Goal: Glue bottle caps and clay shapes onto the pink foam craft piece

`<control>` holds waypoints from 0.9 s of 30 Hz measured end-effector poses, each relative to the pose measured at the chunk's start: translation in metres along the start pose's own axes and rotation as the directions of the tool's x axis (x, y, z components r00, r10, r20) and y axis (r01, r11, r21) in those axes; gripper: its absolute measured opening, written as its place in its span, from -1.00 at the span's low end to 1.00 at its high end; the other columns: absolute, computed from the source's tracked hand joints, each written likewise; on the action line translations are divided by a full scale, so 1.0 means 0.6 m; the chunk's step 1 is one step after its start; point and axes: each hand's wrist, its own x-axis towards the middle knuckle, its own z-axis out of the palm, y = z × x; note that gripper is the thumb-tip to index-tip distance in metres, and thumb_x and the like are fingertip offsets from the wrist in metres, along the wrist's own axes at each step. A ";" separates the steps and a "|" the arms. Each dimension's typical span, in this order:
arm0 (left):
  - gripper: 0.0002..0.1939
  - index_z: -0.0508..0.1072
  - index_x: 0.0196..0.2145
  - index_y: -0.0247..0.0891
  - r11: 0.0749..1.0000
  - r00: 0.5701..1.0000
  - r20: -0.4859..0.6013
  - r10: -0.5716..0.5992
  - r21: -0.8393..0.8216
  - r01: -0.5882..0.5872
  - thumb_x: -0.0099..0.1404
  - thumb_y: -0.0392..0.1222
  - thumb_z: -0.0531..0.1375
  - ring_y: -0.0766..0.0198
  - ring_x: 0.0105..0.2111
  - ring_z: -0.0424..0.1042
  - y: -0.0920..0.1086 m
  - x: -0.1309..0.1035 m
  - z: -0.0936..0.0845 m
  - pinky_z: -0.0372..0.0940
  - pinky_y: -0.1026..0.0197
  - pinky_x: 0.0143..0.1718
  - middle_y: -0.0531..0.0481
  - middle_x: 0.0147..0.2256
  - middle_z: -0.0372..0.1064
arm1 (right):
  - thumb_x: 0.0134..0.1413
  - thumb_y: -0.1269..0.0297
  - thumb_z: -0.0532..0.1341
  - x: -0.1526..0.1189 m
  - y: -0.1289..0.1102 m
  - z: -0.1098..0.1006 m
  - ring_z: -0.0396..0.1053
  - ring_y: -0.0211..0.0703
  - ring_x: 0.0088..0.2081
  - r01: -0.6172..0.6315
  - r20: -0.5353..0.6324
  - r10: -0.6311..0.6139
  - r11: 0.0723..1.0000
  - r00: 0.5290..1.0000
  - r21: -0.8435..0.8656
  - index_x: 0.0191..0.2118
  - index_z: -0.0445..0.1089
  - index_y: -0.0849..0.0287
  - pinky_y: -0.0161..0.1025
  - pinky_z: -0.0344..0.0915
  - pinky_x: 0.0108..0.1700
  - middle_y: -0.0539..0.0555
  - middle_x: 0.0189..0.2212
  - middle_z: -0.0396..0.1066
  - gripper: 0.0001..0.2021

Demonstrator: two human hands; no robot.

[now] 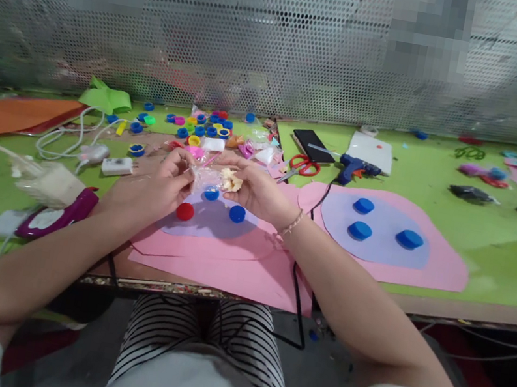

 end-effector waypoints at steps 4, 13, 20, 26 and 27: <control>-0.80 0.17 -0.41 -0.18 0.999 1.000 -0.002 0.014 0.037 -0.014 0.13 -0.41 0.13 0.49 -0.67 0.08 -0.007 0.000 -0.005 -0.03 0.36 -0.65 0.17 -0.62 0.07 | 0.09 0.42 0.09 0.000 0.008 -0.005 0.32 -0.41 -0.42 0.010 0.050 -0.006 0.997 0.999 -0.077 -0.22 0.34 0.21 -0.45 0.39 -0.39 0.01 -0.35 0.32 -0.85; -0.83 0.17 -0.39 -0.14 0.996 0.994 -0.070 -0.082 -0.047 0.079 0.15 -0.38 0.10 0.46 -0.63 0.13 -0.005 0.001 -0.001 0.02 0.34 -0.66 0.13 -0.54 0.14 | -0.06 0.34 0.28 -0.001 0.010 -0.005 0.26 -0.46 -0.50 0.057 -0.016 -0.059 0.990 0.998 -0.131 -0.40 0.26 0.19 -0.49 0.30 -0.46 -0.09 -0.51 0.24 -0.85; -0.78 0.19 -0.44 -0.17 0.963 0.968 -0.155 -0.197 -0.215 0.162 0.05 -0.45 0.13 0.52 -0.65 0.11 0.011 0.012 -0.001 0.03 0.38 -0.66 0.17 -0.57 0.11 | -0.04 0.30 0.26 0.000 0.004 -0.016 0.25 -0.45 -0.49 0.102 -0.030 -0.110 0.977 0.993 -0.186 -0.36 0.26 0.18 -0.44 0.30 -0.42 -0.07 -0.44 0.28 -0.84; -0.75 0.18 -0.44 -0.19 0.928 0.954 -0.142 -0.263 -0.308 0.209 0.01 -0.51 0.10 0.53 -0.66 0.07 0.016 0.012 0.004 -0.02 0.42 -0.67 0.18 -0.58 0.11 | 0.08 0.24 0.12 0.008 0.010 -0.026 0.25 -0.31 -0.45 0.161 -0.041 -0.265 0.694 0.963 -0.702 -0.28 0.30 0.17 -0.26 0.31 -0.35 0.00 -0.42 0.30 -0.87; -0.74 0.18 -0.43 -0.20 0.933 0.951 -0.161 -0.263 -0.295 0.208 0.01 -0.52 0.10 0.53 -0.64 0.09 0.017 0.012 0.005 -0.01 0.42 -0.67 0.17 -0.57 0.12 | 0.09 0.26 0.10 0.009 0.011 -0.030 0.27 -0.26 -0.38 0.178 -0.008 -0.307 0.571 0.952 -0.802 -0.25 0.32 0.17 -0.18 0.31 -0.26 0.02 -0.40 0.29 -0.85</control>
